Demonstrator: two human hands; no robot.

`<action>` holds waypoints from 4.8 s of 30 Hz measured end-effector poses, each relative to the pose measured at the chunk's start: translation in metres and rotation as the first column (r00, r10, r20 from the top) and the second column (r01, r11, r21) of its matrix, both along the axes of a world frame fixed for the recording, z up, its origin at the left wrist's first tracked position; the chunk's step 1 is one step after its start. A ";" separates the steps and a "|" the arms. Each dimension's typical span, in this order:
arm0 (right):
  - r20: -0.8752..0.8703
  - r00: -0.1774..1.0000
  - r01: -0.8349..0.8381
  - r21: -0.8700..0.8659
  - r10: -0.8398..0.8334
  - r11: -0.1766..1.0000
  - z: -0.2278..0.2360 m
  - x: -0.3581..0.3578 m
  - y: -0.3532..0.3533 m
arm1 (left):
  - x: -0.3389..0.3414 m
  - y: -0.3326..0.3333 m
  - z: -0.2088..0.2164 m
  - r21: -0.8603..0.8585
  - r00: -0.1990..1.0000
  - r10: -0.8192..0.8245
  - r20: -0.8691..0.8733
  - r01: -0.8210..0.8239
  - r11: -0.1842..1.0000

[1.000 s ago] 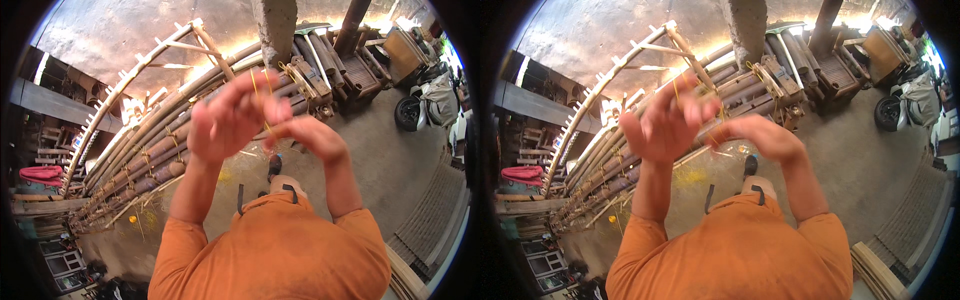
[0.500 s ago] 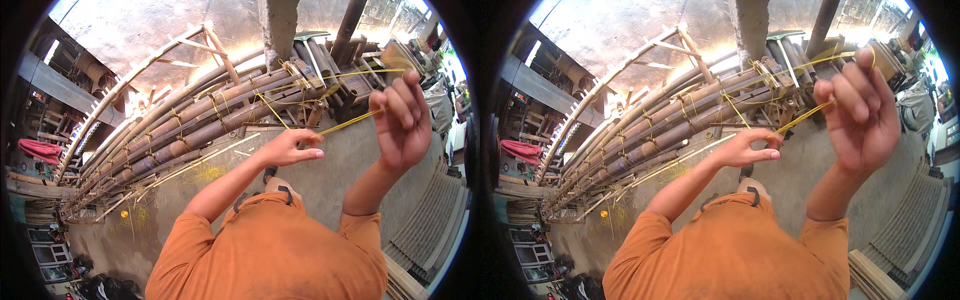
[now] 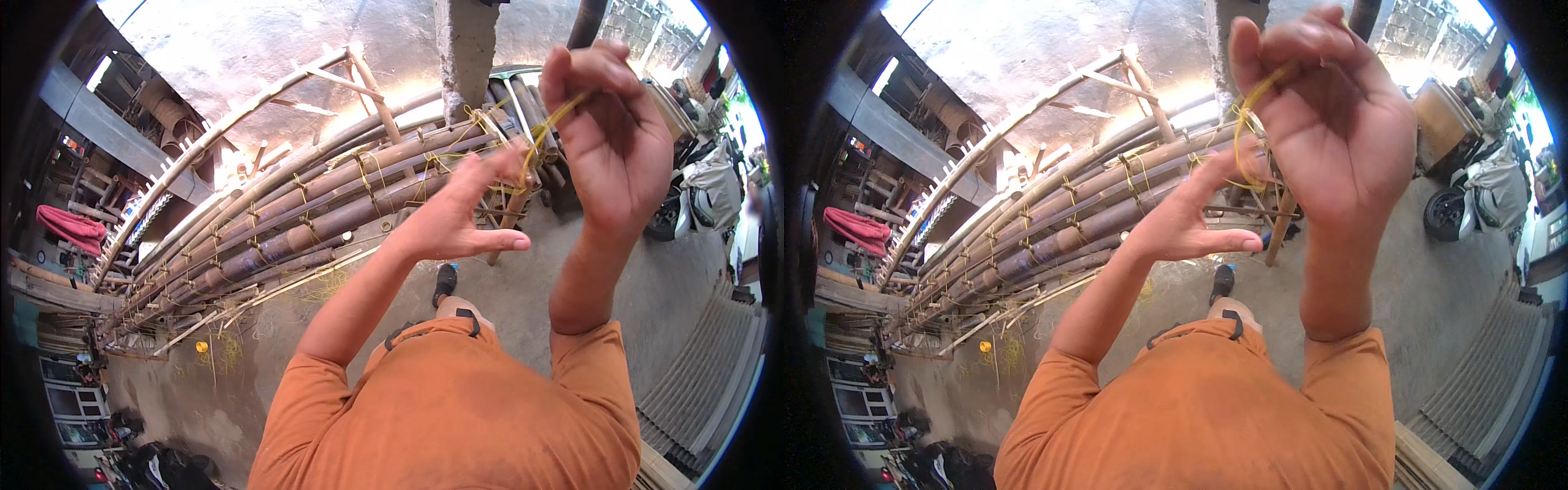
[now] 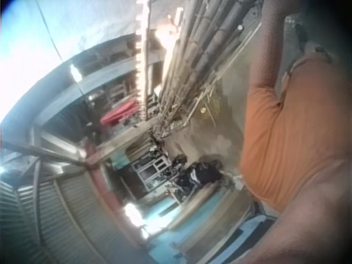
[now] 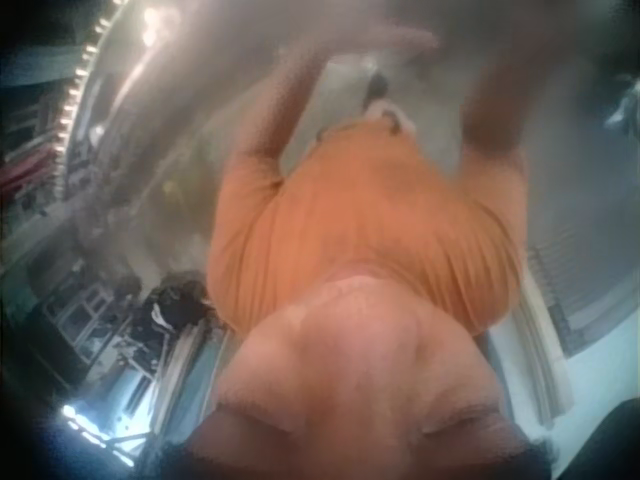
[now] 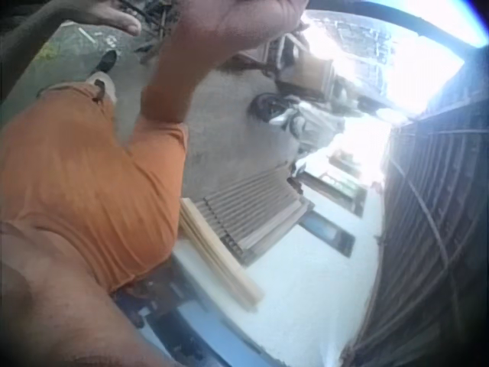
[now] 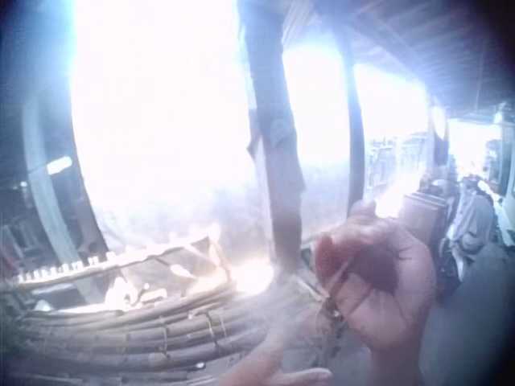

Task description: The person sits on the ground and uses a knife to scrape and sharpen a long bamboo strip. After finishing, they stand, walk through a cluttered outdoor area into a workshop, and place the strip on a bamboo rack, securing it with yellow string.

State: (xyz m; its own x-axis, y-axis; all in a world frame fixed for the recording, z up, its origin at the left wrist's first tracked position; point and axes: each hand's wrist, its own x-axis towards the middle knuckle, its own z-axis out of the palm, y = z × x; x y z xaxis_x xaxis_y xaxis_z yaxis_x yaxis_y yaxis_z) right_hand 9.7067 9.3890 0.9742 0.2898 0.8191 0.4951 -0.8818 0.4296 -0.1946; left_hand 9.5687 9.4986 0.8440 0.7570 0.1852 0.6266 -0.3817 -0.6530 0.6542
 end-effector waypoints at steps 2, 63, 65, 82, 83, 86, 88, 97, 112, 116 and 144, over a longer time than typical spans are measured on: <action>0.023 0.999 0.040 0.009 -0.040 0.999 0.011 -0.002 0.008 | -0.021 0.017 0.003 -0.192 0.938 -0.257 -0.234 0.215 0.958; 0.944 0.198 0.956 -0.245 -0.264 -0.160 -0.090 0.327 -0.161 | -0.699 -0.033 -0.137 -0.589 -0.566 0.715 -0.410 -0.433 -0.682; 0.928 0.209 0.918 -0.295 -0.307 -0.266 -0.136 0.355 -0.182 | -0.615 0.014 -0.191 -0.497 -0.448 0.655 -0.608 -0.428 -0.755; 0.953 -0.272 0.889 0.195 0.134 0.413 -0.366 0.108 0.142 | 0.046 0.207 -0.236 0.415 0.601 0.715 -0.359 -0.583 0.698; 0.951 -0.247 0.903 0.156 0.187 0.399 -0.380 0.101 0.168 | 0.059 0.214 -0.233 0.397 0.558 0.651 -0.515 -0.517 0.758; 0.856 -0.296 0.934 0.166 0.424 0.316 -0.380 0.067 0.215 | 0.064 0.226 -0.234 0.337 0.549 0.609 -0.573 -0.520 0.785; 0.827 -0.241 0.921 0.030 0.508 0.388 -0.379 0.061 0.234 | 0.060 0.226 -0.241 0.350 0.567 0.674 -0.473 -0.581 0.735; 0.857 -0.220 0.784 -0.129 0.466 0.608 -0.360 0.084 0.250 | 0.079 0.223 -0.241 0.258 0.471 0.640 -0.607 -0.645 0.720; 0.937 0.185 0.641 -0.344 0.297 0.686 -0.326 0.127 0.314 | 0.100 0.227 -0.226 0.092 0.447 0.572 -0.688 -0.728 0.680; 0.882 -0.359 0.732 0.063 0.305 0.678 -0.336 0.126 0.287 | 0.106 0.233 -0.216 -0.085 0.467 0.394 -0.792 -0.723 0.686; 0.911 -0.260 0.805 0.022 0.319 0.593 -0.353 0.121 0.278 | 0.097 0.228 -0.220 -0.082 0.510 0.448 -0.734 -0.722 0.687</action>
State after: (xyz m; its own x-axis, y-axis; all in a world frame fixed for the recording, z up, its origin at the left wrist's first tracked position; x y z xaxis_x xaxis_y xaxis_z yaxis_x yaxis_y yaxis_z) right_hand 9.8277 9.6669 0.6216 0.3197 0.9442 0.0790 0.6791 -0.1702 -0.7140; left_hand 9.6655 9.7262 0.6239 0.5455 0.8249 -0.1484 0.5823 -0.2456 0.7750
